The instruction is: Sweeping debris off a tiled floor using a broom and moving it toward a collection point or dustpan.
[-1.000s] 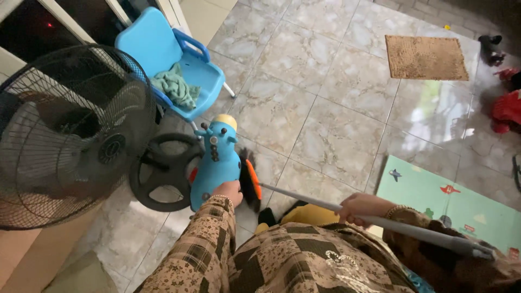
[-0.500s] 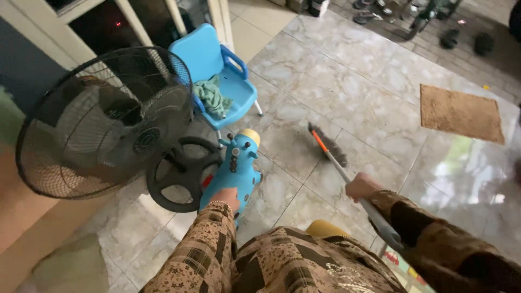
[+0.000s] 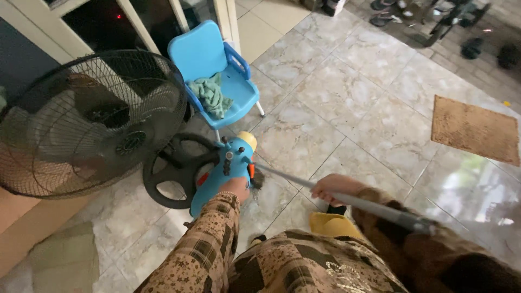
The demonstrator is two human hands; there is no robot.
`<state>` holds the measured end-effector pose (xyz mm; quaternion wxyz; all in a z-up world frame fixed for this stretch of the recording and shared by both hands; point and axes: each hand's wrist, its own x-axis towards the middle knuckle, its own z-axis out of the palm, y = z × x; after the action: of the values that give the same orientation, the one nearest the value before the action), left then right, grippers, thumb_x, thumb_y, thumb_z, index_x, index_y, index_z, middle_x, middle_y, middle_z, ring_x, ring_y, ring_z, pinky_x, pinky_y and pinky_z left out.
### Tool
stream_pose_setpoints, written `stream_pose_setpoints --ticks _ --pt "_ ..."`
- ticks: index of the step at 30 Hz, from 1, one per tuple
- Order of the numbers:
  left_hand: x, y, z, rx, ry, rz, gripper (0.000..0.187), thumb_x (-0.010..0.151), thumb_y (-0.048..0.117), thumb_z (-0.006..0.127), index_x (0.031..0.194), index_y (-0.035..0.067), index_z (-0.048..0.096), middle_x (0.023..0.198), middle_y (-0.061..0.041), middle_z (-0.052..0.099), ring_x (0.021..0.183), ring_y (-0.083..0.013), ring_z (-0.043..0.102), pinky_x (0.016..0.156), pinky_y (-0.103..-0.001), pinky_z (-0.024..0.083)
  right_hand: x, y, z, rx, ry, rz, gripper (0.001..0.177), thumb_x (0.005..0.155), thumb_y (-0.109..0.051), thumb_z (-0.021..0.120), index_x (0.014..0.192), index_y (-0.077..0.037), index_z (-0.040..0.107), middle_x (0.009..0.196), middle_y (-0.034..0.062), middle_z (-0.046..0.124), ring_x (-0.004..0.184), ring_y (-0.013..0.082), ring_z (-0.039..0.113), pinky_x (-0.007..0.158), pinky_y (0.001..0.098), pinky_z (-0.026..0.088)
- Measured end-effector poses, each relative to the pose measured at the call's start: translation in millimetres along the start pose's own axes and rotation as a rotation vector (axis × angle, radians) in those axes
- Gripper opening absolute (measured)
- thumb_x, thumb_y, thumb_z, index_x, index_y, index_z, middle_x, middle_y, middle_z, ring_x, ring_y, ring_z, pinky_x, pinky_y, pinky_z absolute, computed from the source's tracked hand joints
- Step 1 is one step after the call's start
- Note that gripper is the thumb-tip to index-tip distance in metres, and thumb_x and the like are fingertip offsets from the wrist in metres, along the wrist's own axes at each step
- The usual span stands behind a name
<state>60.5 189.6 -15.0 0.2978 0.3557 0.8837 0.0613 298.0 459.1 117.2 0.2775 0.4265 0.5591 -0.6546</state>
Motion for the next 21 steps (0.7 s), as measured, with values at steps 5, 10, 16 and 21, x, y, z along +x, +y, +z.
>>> stream_pose_setpoints --ticks 5,10,16,21 --pt "24 38 12 -0.036 -0.094 -0.079 0.027 0.090 0.029 0.067 0.111 0.013 0.064 0.115 -0.017 0.067 0.107 -0.0384 0.064 0.089 -0.054 0.053 1 -32 -27 -0.179 -0.019 0.013 0.019 0.086 -0.016 0.074 0.083 0.003 0.072 0.061 0.0027 0.058 0.047 0.0089 0.047 0.042 0.0261 0.038" --pt "30 118 -2 -0.087 -0.131 -0.148 0.027 0.091 0.031 0.065 0.109 0.011 0.064 0.112 -0.016 0.069 0.106 -0.0369 0.064 0.089 -0.052 0.053 14 -32 -162 -0.168 -0.013 0.034 0.016 0.090 -0.016 0.073 0.087 0.000 0.075 0.064 0.0018 0.063 0.048 0.0080 0.049 0.042 0.0233 0.040" --pt "56 204 18 -0.194 -0.046 -0.083 0.023 0.091 0.026 0.060 0.107 0.011 0.066 0.110 -0.018 0.069 0.104 -0.0404 0.064 0.086 -0.053 0.053 36 -1 -341 -0.110 -0.029 0.065 0.017 0.089 -0.014 0.071 0.084 0.002 0.076 0.060 0.0052 0.064 0.045 0.0123 0.052 0.040 0.0260 0.041" --pt "66 253 19 -0.174 -0.070 -0.096 0.025 0.087 0.027 0.062 0.107 0.012 0.063 0.108 -0.017 0.070 0.104 -0.0386 0.066 0.085 -0.053 0.053 40 -17 -409 -0.579 0.250 0.157 0.028 0.086 -0.022 0.073 0.068 -0.001 0.072 0.058 0.0094 0.066 0.048 0.0185 0.058 0.047 0.0353 0.047"
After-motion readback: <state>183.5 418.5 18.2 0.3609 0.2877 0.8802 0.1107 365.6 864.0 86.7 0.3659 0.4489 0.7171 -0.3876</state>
